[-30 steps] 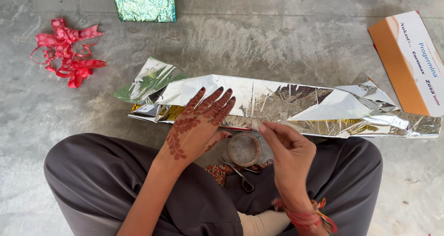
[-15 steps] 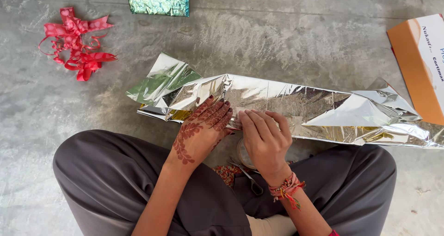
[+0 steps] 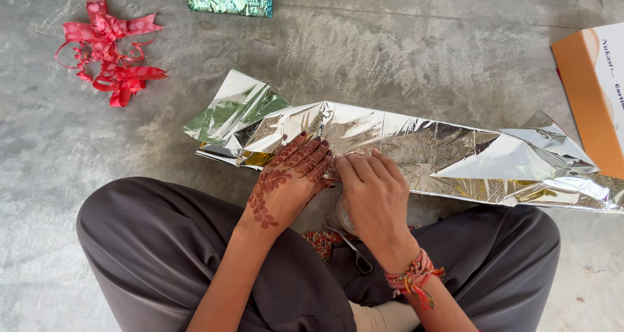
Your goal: The person wraps a rectangular box with gold foil paper, folding the edges and securing them with clear tape. They use scissors to cut tape and smooth the paper around the box.
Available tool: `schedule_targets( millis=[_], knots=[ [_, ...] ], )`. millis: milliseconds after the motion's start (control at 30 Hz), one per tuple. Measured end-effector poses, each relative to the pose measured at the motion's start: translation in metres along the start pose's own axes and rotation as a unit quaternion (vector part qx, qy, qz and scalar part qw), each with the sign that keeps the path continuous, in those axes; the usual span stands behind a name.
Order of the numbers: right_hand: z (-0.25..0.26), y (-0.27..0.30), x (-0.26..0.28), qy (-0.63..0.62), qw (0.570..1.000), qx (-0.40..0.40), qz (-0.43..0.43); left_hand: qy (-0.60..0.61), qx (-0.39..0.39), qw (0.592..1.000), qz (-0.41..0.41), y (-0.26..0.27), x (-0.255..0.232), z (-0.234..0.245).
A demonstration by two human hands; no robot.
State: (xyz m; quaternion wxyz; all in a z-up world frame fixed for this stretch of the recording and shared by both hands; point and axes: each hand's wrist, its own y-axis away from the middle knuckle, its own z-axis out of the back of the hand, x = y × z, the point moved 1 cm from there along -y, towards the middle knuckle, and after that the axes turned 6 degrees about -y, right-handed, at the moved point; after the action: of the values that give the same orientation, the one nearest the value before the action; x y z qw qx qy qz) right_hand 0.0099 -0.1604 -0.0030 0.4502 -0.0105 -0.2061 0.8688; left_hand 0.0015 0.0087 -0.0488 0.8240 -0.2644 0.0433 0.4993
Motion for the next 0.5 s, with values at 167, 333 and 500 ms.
schedule_targets(
  millis=[167, 333, 500],
  knots=[
    [0.011, -0.001, 0.011, -0.014, 0.998, 0.044, -0.031, -0.010, 0.012, 1.000, -0.002, 0.000, 0.000, -0.001],
    [0.022, 0.018, 0.026, -0.043, 0.996, 0.049, -0.053, 0.001, 0.010, 1.000, 0.004, 0.002, 0.001, -0.003],
    [0.024, 0.031, 0.008, -0.053, 0.993, -0.004, -0.105, -0.016, 0.006, 1.000, 0.017, 0.002, -0.003, -0.003]
  ],
)
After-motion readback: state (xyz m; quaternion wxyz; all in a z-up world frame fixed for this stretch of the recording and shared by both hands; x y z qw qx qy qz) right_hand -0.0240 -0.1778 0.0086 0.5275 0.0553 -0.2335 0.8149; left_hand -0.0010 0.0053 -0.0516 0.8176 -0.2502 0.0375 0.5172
